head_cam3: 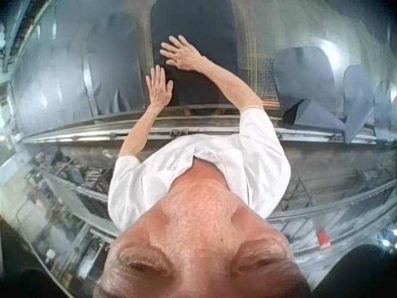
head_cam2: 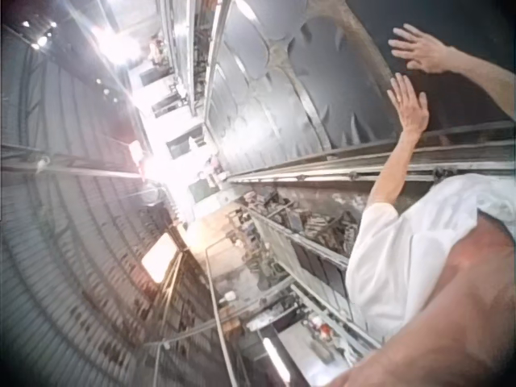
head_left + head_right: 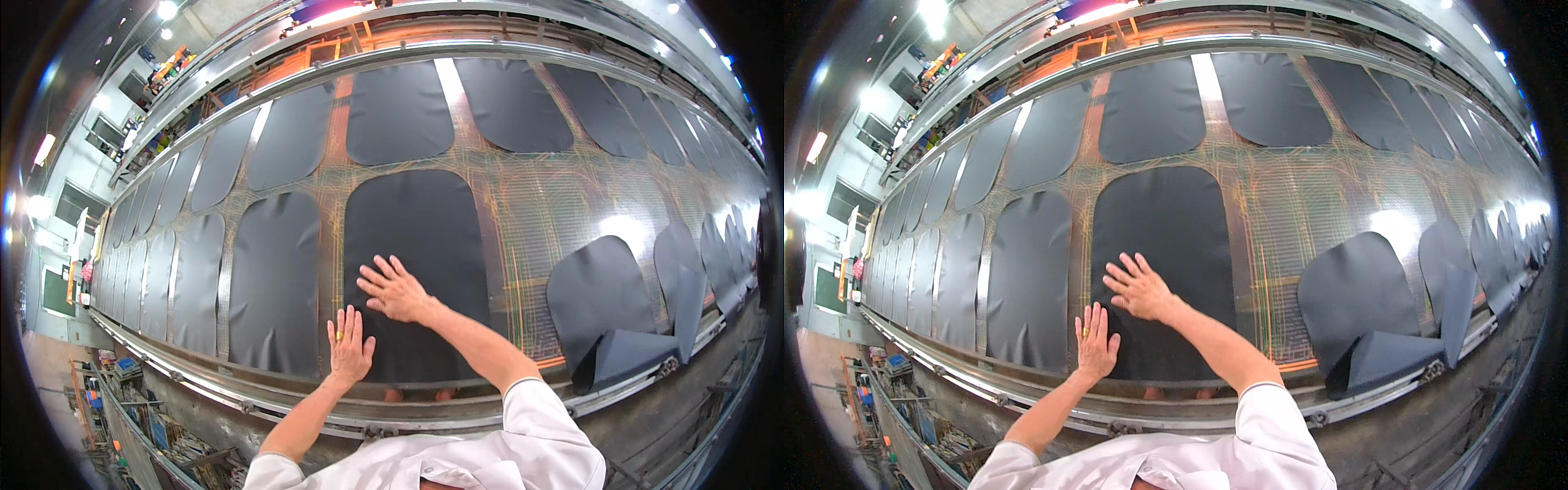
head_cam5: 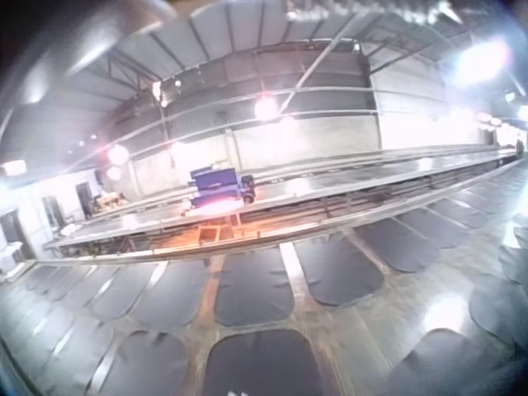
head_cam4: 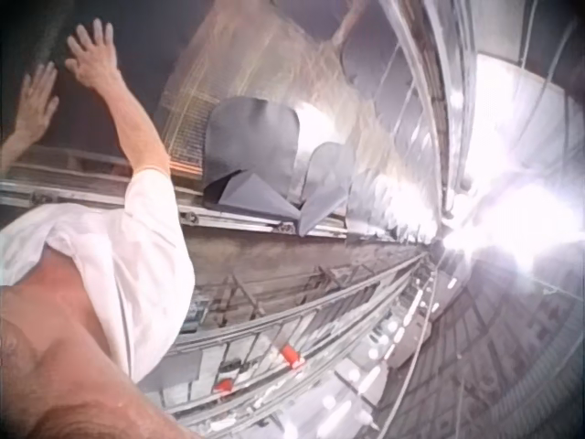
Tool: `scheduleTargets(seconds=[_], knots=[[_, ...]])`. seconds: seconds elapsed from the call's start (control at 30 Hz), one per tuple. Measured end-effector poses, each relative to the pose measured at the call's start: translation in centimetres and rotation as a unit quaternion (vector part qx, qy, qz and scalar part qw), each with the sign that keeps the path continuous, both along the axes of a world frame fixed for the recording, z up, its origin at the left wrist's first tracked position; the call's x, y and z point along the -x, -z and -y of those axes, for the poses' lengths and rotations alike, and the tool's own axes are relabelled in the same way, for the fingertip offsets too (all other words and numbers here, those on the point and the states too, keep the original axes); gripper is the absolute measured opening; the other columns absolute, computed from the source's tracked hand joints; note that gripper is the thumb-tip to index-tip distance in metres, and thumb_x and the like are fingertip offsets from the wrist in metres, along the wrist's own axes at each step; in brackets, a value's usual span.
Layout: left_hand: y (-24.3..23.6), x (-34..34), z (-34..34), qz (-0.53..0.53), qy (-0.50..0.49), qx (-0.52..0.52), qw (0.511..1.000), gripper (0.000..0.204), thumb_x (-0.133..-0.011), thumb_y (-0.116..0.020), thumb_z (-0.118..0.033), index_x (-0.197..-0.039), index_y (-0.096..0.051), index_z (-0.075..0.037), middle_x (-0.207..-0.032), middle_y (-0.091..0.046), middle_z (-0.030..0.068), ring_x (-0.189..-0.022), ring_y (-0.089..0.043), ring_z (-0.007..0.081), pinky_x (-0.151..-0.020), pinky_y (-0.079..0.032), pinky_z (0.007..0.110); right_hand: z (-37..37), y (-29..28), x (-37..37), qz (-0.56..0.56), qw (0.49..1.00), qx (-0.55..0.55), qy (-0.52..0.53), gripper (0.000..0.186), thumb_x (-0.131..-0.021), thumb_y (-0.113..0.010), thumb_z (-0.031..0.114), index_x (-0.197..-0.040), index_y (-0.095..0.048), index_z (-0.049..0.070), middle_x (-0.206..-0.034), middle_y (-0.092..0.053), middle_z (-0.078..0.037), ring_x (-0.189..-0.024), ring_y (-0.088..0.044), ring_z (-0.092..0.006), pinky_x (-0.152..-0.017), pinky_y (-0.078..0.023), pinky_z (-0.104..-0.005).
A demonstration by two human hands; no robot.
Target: The person places and smooths black material patches onto a large curved metallic surface with a grid pattern. The person repeatedly lifts, positions, and presses down the material by hand to ensure it adheres to the surface.
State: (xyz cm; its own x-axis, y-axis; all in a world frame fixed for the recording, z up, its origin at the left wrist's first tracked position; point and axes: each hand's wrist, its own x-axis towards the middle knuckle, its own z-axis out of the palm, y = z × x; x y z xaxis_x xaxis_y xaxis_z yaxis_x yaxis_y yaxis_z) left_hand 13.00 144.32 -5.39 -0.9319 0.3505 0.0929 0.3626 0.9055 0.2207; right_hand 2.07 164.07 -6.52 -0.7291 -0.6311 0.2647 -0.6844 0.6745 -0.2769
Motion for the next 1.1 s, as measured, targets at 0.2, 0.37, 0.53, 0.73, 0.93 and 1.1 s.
scheduleTargets(seconds=[0.2, 0.37, 0.53, 0.73, 0.93, 1.1], knots=[[-0.8, 0.2, 0.5, 0.034, 0.006, 0.003, 0.999, 0.066, -0.094, -0.050, -0.033, -0.145, -0.031, 0.003, -0.155, -0.025, 0.0196, -0.145, -0.019, 0.0372, -0.115, -0.011, 0.054, -0.6, 0.4, 13.0, 0.031, 0.992, -0.034, 0.121, 0.064, -0.097, -0.034, 0.054, -0.149, -0.033, 0.016, -0.157, -0.024, -0.005, -0.146, -0.015, -0.0307, -0.118, -0.008, -0.0491], [-0.9, -0.1, 0.9, 0.045, -0.004, -0.003, 0.999, 0.066, -0.090, -0.056, -0.031, -0.142, -0.037, 0.004, -0.154, -0.027, 0.0193, -0.145, -0.020, 0.0359, -0.115, -0.012, 0.055, -5.2, 0.3, 18.3, 0.075, 0.968, -0.073, 0.229, 0.072, -0.096, -0.028, 0.060, -0.152, -0.025, 0.014, -0.160, -0.017, -0.005, -0.148, -0.008, -0.0298, -0.119, -0.002, -0.0474], [-0.9, 0.4, 0.7, 0.038, 0.000, -0.005, 0.999, 0.067, -0.089, -0.058, -0.031, -0.142, -0.038, 0.003, -0.154, -0.028, 0.0189, -0.145, -0.021, 0.0355, -0.116, -0.012, 0.054, -9.5, 1.5, 18.1, -0.029, 0.951, -0.017, 0.308, 0.070, -0.095, -0.040, 0.055, -0.148, -0.033, 0.011, -0.157, -0.023, -0.009, -0.145, -0.014, -0.0372, -0.117, -0.007, -0.0552], [-0.7, 0.7, 0.7, 0.021, -0.002, -0.021, 1.000, 0.065, -0.090, -0.056, -0.032, -0.142, -0.038, 0.002, -0.153, -0.031, 0.0179, -0.144, -0.024, 0.0353, -0.115, -0.013, 0.053, -7.5, 1.1, 9.4, -0.050, 0.925, 0.090, 0.366, 0.068, -0.090, -0.060, 0.035, -0.141, -0.036, -0.003, -0.150, -0.029, -0.023, -0.139, -0.023, -0.0466, -0.111, -0.020, -0.0606], [-1.9, 0.8, 2.1, 0.073, -0.021, -0.176, 0.981, 0.050, -0.087, -0.063, -0.022, -0.132, -0.052, -0.002, -0.148, -0.040, 0.0160, -0.140, -0.031, 0.0347, -0.114, -0.019, 0.053, -6.9, -1.8, -8.9, 0.032, 0.893, 0.222, 0.391, 0.059, -0.082, -0.067, 0.009, -0.133, -0.043, -0.006, -0.137, -0.041, -0.026, -0.127, -0.037, -0.0447, -0.108, -0.030, -0.0501], [-6.7, -0.5, 1.4, 0.041, -0.216, -0.239, 0.946, 0.037, -0.088, -0.062, -0.009, -0.122, -0.055, 0.002, -0.118, -0.060, 0.0170, -0.111, -0.057, 0.0322, -0.099, -0.043, 0.041, -9.8, -3.3, -21.7, 0.155, 0.786, 0.203, 0.563, 0.053, -0.079, -0.069, 0.007, -0.126, -0.047, -0.006, -0.117, -0.050, -0.024, -0.112, -0.045, -0.0407, -0.097, -0.037, -0.0489]])
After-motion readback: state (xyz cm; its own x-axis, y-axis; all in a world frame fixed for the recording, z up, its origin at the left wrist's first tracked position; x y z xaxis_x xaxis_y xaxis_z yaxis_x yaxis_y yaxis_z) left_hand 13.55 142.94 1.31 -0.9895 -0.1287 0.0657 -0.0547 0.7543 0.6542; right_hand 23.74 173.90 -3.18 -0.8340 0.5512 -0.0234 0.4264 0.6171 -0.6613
